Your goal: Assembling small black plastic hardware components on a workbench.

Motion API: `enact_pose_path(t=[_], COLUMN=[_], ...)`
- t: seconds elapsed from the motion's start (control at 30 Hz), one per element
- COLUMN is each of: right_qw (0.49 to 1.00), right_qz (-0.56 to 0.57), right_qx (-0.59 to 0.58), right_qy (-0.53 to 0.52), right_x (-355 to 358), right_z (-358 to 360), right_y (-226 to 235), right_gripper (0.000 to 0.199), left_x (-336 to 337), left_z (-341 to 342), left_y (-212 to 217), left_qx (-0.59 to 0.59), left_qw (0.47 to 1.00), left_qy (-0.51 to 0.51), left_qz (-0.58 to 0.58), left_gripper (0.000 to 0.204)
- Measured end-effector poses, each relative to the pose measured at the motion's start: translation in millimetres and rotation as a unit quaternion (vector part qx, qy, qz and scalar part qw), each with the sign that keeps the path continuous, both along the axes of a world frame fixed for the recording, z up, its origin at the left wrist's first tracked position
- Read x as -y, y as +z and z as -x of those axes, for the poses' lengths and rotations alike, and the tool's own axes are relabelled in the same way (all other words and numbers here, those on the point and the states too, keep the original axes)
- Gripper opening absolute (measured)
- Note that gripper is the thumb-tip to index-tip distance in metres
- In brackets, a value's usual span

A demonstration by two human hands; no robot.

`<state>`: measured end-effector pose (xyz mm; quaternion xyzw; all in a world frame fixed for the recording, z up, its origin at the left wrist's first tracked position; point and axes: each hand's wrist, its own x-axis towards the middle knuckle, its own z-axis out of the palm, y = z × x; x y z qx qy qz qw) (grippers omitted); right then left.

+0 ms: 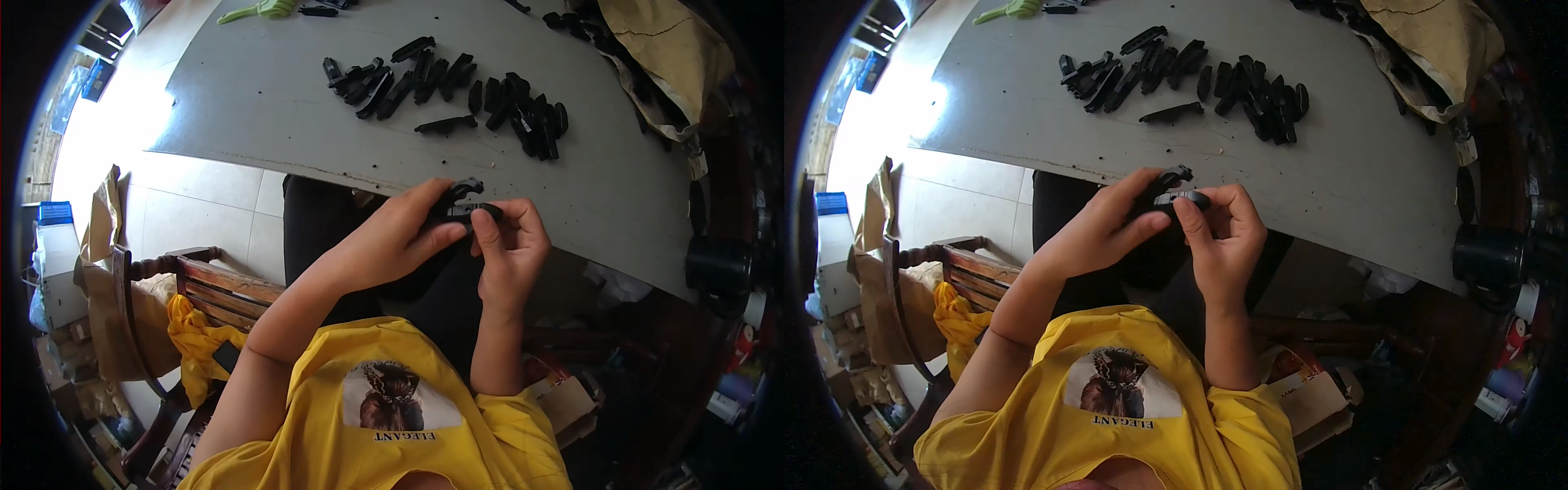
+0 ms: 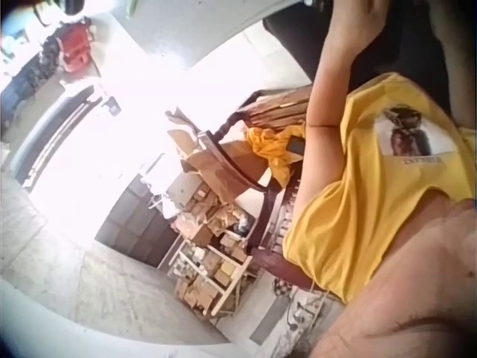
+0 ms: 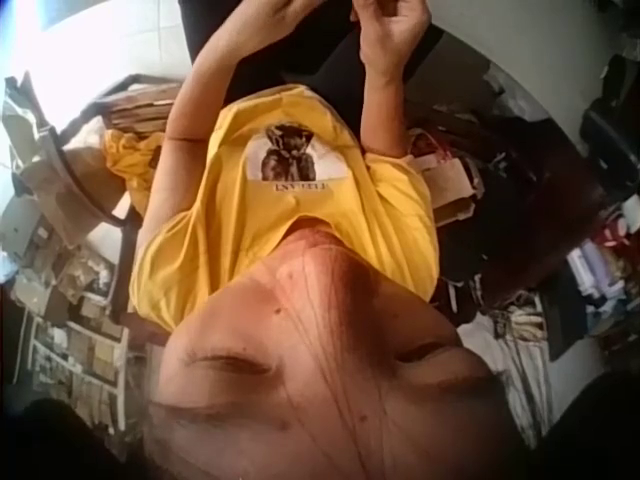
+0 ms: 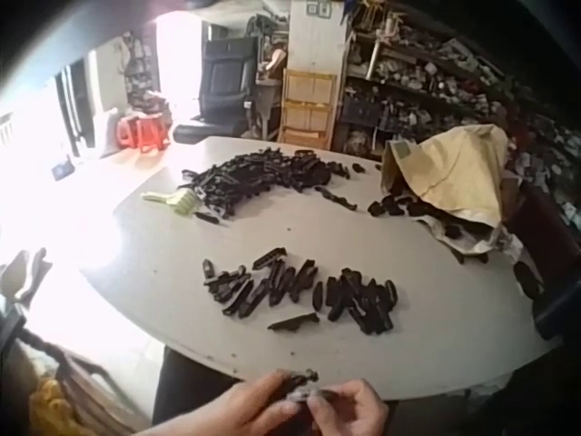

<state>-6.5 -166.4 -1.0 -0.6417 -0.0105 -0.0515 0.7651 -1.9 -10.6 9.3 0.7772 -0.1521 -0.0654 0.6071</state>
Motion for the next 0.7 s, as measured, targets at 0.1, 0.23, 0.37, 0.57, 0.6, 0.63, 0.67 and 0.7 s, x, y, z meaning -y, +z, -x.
enact_pose_path(t=[0.1, 0.23, 0.37, 0.57, 0.6, 0.63, 0.67, 0.7], right_qw=[0.998, 0.981, 0.992, 0.982, 0.981, 0.98, 0.98, 0.982], right_qz=[0.063, 0.154, 0.067, -0.151, -0.16, -0.169, -0.168, -0.161], right_qx=[0.015, 0.119, 0.106, 0.002, -0.01, -0.022, -0.021, -0.006], right_qy=[0.027, 0.003, -0.01, 0.11, 0.106, 0.101, 0.101, 0.097], right_x=[3, 7, -4, 7, 8, 9, 10, 10], right_z=[2, -3, -5, -5, -7, -9, -11, -14], right_y=[-6, -12, -6, -14, -14, -13, -13, -14], right_gripper=[0.016, 0.017, 0.034, 0.042, 0.039, 0.036, 0.036, 0.032], left_x=[1, 0, 0, 10, 11, 11, 12, 14], left_z=[0, -6, -5, -7, -8, -10, -12, -12], left_y=[2, 4, 6, 4, 4, 3, 2, 0], left_qx=[0.02, 0.021, -0.119, -0.09, -0.089, -0.073, -0.057, -0.055], left_qw=[0.999, 0.999, 0.991, 0.992, 0.992, 0.995, 0.997, 0.997], left_qy=[-0.027, -0.033, -0.054, -0.052, -0.052, -0.052, -0.052, -0.052], left_qz=[-0.028, -0.016, 0.036, 0.068, 0.069, 0.042, 0.017, 0.018], left_gripper=[0.041, 0.034, 0.027, 0.03, 0.03, 0.03, 0.031, 0.031])
